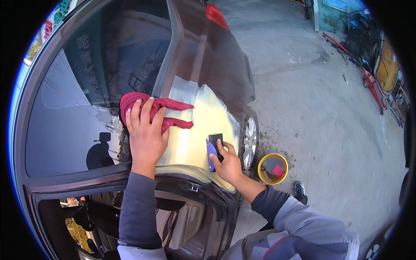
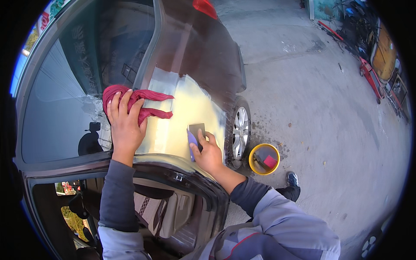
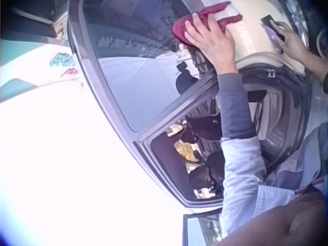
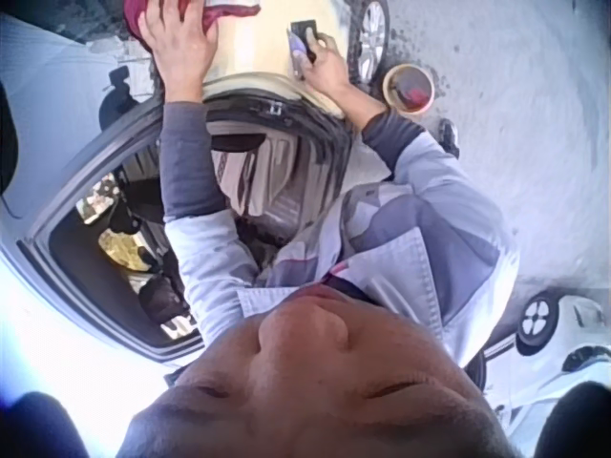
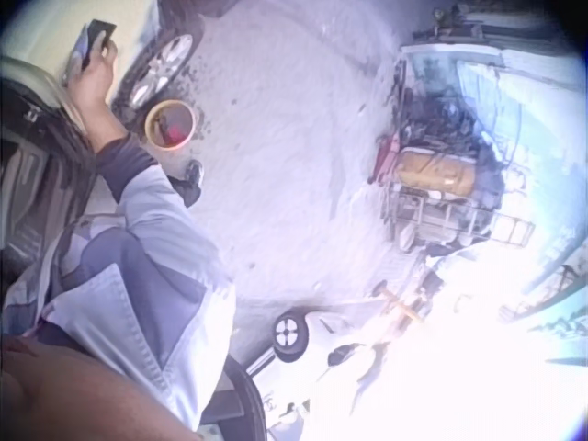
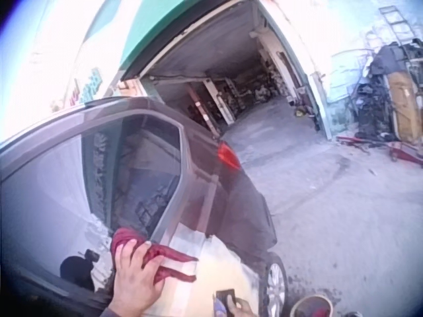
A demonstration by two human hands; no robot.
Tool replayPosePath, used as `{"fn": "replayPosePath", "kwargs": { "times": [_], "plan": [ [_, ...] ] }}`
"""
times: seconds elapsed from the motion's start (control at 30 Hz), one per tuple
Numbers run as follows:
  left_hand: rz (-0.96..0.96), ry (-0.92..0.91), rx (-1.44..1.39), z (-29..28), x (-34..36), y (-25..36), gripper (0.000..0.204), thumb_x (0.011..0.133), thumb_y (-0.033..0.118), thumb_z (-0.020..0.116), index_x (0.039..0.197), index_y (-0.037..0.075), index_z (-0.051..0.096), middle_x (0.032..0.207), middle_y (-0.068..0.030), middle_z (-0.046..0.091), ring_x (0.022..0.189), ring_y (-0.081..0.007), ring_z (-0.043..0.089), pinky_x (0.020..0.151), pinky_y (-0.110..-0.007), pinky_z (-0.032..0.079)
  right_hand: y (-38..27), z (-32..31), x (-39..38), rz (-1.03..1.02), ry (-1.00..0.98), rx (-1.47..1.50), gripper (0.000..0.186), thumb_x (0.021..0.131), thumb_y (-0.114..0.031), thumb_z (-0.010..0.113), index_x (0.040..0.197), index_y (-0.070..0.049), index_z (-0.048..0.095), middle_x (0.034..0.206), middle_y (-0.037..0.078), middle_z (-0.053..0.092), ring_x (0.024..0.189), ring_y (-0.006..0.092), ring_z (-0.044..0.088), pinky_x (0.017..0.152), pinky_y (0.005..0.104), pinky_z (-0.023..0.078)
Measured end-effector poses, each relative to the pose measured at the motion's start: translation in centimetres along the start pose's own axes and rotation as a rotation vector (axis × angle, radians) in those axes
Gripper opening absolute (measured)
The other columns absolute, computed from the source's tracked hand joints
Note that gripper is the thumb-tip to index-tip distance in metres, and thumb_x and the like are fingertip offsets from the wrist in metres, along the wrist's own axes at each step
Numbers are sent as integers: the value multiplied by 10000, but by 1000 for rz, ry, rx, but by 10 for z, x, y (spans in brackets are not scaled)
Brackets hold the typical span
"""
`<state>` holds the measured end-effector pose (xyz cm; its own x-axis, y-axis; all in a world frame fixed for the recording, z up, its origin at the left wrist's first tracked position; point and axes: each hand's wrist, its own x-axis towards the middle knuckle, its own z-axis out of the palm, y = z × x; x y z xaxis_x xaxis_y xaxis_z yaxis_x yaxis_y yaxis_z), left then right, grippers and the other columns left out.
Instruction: The person sands a yellow primer patch on the rear quarter panel of a brown car using a blue sanding block and a red cloth. They repeatedly dip the sanding block into a yellow bucket of water and wipe the panel while sanding.
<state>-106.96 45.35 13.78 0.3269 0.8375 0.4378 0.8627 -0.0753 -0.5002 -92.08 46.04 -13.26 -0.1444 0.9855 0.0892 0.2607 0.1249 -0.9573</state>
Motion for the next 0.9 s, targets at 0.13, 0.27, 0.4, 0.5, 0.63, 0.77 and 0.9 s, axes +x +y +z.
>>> {"fn": "replayPosePath", "kwargs": {
  "times": [0.13, 0.27, 0.4, 0.5, 0.63, 0.77, 0.9],
  "plan": [
    [2, -8, -8, 0, 1, 0, 516, 773, 147, 883, 1267, 121, 738, 1547, -136, 536, 1513, -410, 394, 1273, -617, 281, 19, -7, 67, 235, 18, 76, 652, 1006, -407, 733, 1523, -32, 603, 1287, 291, 686, 1168, 401, 715, 976, 410, 560],
    [-4, -10, -26, 0, 1, 1, 485, 796, 125, 868, 1262, 109, 732, 1562, -149, 525, 1522, -427, 380, 1282, -628, 258, 9, -3, 45, 118, 27, 21, 689, 1016, -426, 716, 1564, -38, 561, 1403, 279, 643, 1264, 396, 685, 1021, 443, 564],
    [-8, -32, -20, 0, 1, 1, 470, 798, 134, 871, 1248, 111, 738, 1567, -146, 521, 1524, -430, 378, 1284, -626, 254, -11, -8, 15, -13, -19, 12, 677, 1018, -406, 714, 1568, -44, 559, 1482, 279, 593, 1307, 430, 649, 1092, 447, 531],
    [-18, -51, -8, -1, 0, 2, 469, 797, 141, 874, 1246, 110, 740, 1570, -145, 518, 1525, -431, 377, 1284, -627, 254, 7, -9, 64, 25, 73, 82, 643, 1016, -362, 719, 1531, -3, 581, 1398, 281, 654, 1313, 425, 643, 1102, 421, 518],
    [-18, -51, -11, -1, 0, 2, 467, 797, 140, 873, 1242, 109, 738, 1569, -144, 517, 1524, -431, 378, 1283, -628, 255, 8, -9, 72, 96, 68, 139, 629, 1013, -333, 737, 1529, -7, 586, 1412, 276, 654, 1301, 423, 658, 1103, 426, 518],
    [-25, -44, -24, -1, 0, 2, 466, 790, 143, 875, 1235, 108, 740, 1573, -141, 514, 1523, -432, 376, 1284, -627, 252, -17, -9, 22, -121, 13, 102, 615, 1013, -329, 742, 1551, -73, 590, 1507, 288, 573, 1322, 449, 641, 1095, 451, 534],
    [-4, -30, 6, 0, 1, 2, 497, 766, 165, 888, 1242, 130, 751, 1559, -126, 525, 1524, -406, 380, 1289, -613, 263, -1, -8, 59, -99, 126, 102, 628, 1033, -371, 695, 1545, -26, 576, 1465, 272, 623, 1309, 435, 647, 1092, 430, 533]
  ]
}}
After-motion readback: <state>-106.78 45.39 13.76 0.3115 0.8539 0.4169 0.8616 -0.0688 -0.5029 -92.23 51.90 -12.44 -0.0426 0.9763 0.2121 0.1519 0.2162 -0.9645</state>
